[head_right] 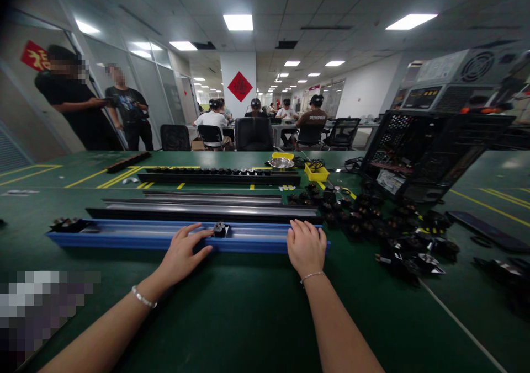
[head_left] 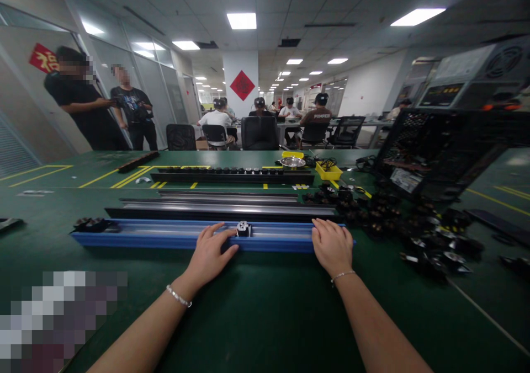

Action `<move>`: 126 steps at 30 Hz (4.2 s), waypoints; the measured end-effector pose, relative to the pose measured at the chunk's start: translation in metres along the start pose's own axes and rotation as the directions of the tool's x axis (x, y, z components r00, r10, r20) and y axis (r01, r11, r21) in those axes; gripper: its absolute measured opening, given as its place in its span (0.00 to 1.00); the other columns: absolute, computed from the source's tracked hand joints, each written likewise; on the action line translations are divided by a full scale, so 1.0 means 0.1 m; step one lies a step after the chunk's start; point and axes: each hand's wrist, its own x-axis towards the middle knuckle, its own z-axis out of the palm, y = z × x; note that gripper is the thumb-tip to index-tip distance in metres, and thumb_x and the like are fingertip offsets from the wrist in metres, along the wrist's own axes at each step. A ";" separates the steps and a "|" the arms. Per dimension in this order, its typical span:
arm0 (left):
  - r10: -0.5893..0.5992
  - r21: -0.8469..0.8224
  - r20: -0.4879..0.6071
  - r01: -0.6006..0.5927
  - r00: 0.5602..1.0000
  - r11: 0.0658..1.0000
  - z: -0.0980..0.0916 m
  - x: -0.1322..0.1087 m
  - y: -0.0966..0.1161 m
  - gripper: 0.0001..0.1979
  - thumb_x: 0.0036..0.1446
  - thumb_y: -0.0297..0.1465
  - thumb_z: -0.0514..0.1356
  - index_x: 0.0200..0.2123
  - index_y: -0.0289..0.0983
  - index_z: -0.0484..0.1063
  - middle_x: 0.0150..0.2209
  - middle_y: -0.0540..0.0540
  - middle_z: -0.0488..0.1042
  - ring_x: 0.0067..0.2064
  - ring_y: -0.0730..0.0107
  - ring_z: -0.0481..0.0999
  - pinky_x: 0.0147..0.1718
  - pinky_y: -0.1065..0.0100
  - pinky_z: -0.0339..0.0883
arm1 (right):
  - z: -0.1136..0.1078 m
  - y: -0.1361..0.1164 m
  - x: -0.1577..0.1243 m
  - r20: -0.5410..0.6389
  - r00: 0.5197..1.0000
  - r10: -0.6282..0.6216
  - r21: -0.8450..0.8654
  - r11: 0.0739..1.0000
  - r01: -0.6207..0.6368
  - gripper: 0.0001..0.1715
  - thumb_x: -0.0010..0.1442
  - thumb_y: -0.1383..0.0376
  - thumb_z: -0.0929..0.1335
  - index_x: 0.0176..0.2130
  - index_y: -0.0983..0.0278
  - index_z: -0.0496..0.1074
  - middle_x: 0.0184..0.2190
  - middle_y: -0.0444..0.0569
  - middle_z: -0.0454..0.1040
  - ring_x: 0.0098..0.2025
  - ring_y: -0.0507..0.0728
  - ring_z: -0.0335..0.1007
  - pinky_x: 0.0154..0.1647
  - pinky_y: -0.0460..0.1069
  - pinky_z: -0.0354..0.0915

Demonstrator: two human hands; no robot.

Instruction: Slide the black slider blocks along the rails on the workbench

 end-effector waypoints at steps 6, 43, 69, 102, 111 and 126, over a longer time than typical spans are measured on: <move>0.033 -0.021 0.035 -0.032 0.999 0.999 0.00 -0.01 0.02 0.19 0.56 0.40 0.55 0.51 0.46 0.65 0.53 0.48 0.69 0.60 0.57 0.58 0.58 0.45 0.47 | -0.03 -0.06 -0.02 -0.025 0.999 -0.048 -0.039 0.998 0.047 0.23 0.62 0.61 0.56 0.51 0.61 0.70 0.53 0.48 0.70 0.57 0.61 0.56 0.59 0.62 0.43; 0.102 0.001 0.118 -0.103 0.988 0.995 -0.05 0.00 0.13 0.22 0.54 0.39 0.57 0.53 0.50 0.62 0.51 0.49 0.72 0.53 0.58 0.66 0.58 0.43 0.35 | -0.05 -0.91 -0.28 0.293 0.860 -0.419 0.196 0.906 0.374 0.31 0.58 0.68 0.58 0.59 0.47 0.58 0.54 0.41 0.68 0.60 0.56 0.51 0.62 0.60 0.38; 0.145 0.082 0.126 -0.156 0.981 0.984 -0.03 -0.02 0.13 0.28 0.54 0.40 0.57 0.58 0.54 0.56 0.53 0.48 0.69 0.55 0.55 0.63 0.58 0.41 0.35 | -0.04 -0.83 -0.28 0.239 0.887 -0.396 0.201 0.913 0.354 0.27 0.56 0.69 0.59 0.53 0.51 0.66 0.54 0.42 0.67 0.62 0.59 0.49 0.62 0.61 0.38; 0.154 0.240 0.066 -0.166 0.986 0.957 0.04 -0.04 0.08 0.30 0.54 0.40 0.55 0.61 0.49 0.53 0.63 0.47 0.57 0.63 0.52 0.51 0.57 0.44 0.45 | -0.01 -0.69 -0.24 0.107 0.933 -0.343 0.172 0.931 0.322 0.21 0.54 0.70 0.60 0.45 0.56 0.71 0.51 0.46 0.70 0.61 0.60 0.52 0.61 0.62 0.41; 0.161 0.236 0.061 -0.171 0.985 0.957 0.04 -0.05 0.08 0.30 0.54 0.39 0.55 0.61 0.49 0.53 0.63 0.47 0.57 0.63 0.52 0.51 0.57 0.45 0.45 | -0.02 -0.67 -0.22 0.082 0.946 -0.313 0.194 0.936 0.293 0.17 0.54 0.68 0.61 0.42 0.58 0.72 0.49 0.47 0.72 0.59 0.60 0.55 0.60 0.61 0.44; 0.157 0.226 0.065 -0.168 0.986 0.960 0.05 -0.05 0.07 0.30 0.54 0.39 0.55 0.61 0.49 0.53 0.62 0.47 0.57 0.64 0.52 0.51 0.57 0.45 0.44 | -0.03 -0.59 -0.18 -0.067 0.959 -0.274 0.171 0.944 0.282 0.12 0.58 0.63 0.61 0.33 0.62 0.74 0.39 0.49 0.76 0.50 0.59 0.63 0.54 0.54 0.54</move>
